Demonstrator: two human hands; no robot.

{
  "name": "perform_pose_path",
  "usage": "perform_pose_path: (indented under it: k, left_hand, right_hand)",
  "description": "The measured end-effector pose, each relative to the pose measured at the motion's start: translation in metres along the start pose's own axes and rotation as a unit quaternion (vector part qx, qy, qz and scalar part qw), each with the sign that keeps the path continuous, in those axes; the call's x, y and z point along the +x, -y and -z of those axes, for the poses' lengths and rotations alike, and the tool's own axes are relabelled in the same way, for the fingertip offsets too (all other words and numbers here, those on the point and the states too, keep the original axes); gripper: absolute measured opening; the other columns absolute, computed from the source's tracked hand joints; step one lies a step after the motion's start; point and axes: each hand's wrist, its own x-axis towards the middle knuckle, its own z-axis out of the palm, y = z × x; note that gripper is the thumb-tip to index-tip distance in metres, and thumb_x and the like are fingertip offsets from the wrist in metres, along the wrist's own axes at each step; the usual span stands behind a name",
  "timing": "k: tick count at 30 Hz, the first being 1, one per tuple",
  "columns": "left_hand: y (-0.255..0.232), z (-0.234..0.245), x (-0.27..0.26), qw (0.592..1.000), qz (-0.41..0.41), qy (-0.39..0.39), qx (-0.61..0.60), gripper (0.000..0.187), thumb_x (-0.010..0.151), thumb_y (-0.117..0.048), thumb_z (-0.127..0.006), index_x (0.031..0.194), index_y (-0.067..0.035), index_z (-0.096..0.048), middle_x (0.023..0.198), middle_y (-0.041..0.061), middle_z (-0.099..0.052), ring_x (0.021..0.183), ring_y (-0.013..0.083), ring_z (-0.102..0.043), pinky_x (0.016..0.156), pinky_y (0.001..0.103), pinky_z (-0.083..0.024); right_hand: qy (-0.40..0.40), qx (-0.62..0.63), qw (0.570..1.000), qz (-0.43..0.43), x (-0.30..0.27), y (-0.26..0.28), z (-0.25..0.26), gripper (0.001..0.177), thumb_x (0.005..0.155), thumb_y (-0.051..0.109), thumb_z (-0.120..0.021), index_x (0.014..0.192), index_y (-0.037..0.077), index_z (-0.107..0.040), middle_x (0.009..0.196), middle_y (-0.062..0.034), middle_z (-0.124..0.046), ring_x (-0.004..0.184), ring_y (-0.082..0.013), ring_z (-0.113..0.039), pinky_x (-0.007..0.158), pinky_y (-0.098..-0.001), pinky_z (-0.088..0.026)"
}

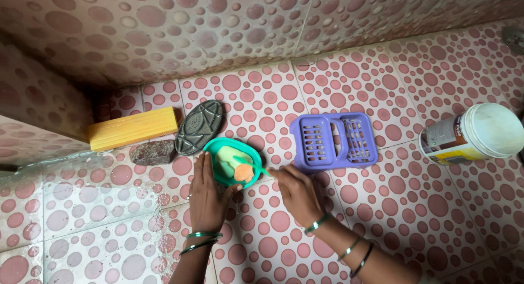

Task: The person cleans a purple plastic grater using a green toothbrush. They repeatedly dip the toothbrush into a white container of water and scrub the grater's surfaces and slots.

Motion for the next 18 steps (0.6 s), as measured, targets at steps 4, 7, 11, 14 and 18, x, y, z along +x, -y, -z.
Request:
perform_pose_path:
  k: [4, 7, 11, 14, 18]
  left_hand:
    - [0.000, -0.001, 0.002, 1.000, -0.017, -0.010, -0.015, 0.107, 0.070, -0.038, -0.085, 0.150, 0.006, -0.030, 0.155, 0.028, -0.036, 0.137, 0.0438, -0.044, 0.109, 0.048, -0.040]
    - [0.002, -0.001, 0.003, 0.999, -0.043, -0.015, -0.019, 0.105, 0.072, -0.035, -0.085, 0.151, 0.007, -0.030, 0.155, 0.030, -0.036, 0.139, 0.0451, -0.042, 0.110, 0.048, -0.039]
    - [0.004, -0.002, 0.004, 0.998, -0.049, -0.008, -0.047, 0.107, 0.069, -0.030, -0.087, 0.151, 0.007, -0.029, 0.155, 0.030, -0.035, 0.141, 0.0461, -0.039, 0.112, 0.048, -0.039]
    - [0.004, -0.003, 0.007, 0.997, -0.043, -0.004, -0.062, 0.108, 0.067, -0.026, -0.087, 0.152, 0.007, -0.029, 0.156, 0.029, -0.034, 0.142, 0.0456, -0.039, 0.112, 0.046, -0.039]
    - [0.004, -0.002, 0.009, 0.998, -0.040, 0.008, -0.053, 0.110, 0.064, -0.020, -0.090, 0.149, 0.009, -0.027, 0.154, 0.031, -0.033, 0.142, 0.0464, -0.037, 0.113, 0.047, -0.038]
  right_hand:
    - [0.071, -0.155, 0.985, -0.029, 0.015, 0.002, 0.005, 0.034, 0.086, -0.002, -0.061, 0.112, 0.015, -0.077, 0.091, -0.0049, -0.069, 0.073, -0.0307, -0.069, 0.060, -0.0440, -0.055]
    - [0.073, -0.173, 0.982, -0.010, 0.021, 0.004, 0.009, 0.036, 0.085, -0.003, -0.060, 0.110, 0.016, -0.077, 0.092, -0.0034, -0.068, 0.072, -0.0295, -0.069, 0.061, -0.0440, -0.055]
    - [0.052, -0.152, 0.987, -0.007, 0.026, 0.004, 0.003, 0.038, 0.082, -0.004, -0.059, 0.109, 0.016, -0.077, 0.092, -0.0021, -0.069, 0.075, -0.0281, -0.070, 0.060, -0.0424, -0.056]
    - [0.055, -0.154, 0.986, -0.004, 0.030, 0.003, -0.002, 0.033, 0.086, -0.001, -0.062, 0.109, 0.017, -0.077, 0.089, -0.0028, -0.068, 0.074, -0.0280, -0.069, 0.060, -0.0425, -0.055]
    - [0.145, -0.132, 0.978, -0.076, 0.029, -0.002, 0.012, 0.042, 0.084, -0.003, -0.059, 0.114, 0.021, -0.076, 0.089, -0.0013, -0.067, 0.068, -0.0239, -0.071, 0.062, -0.0399, -0.057]
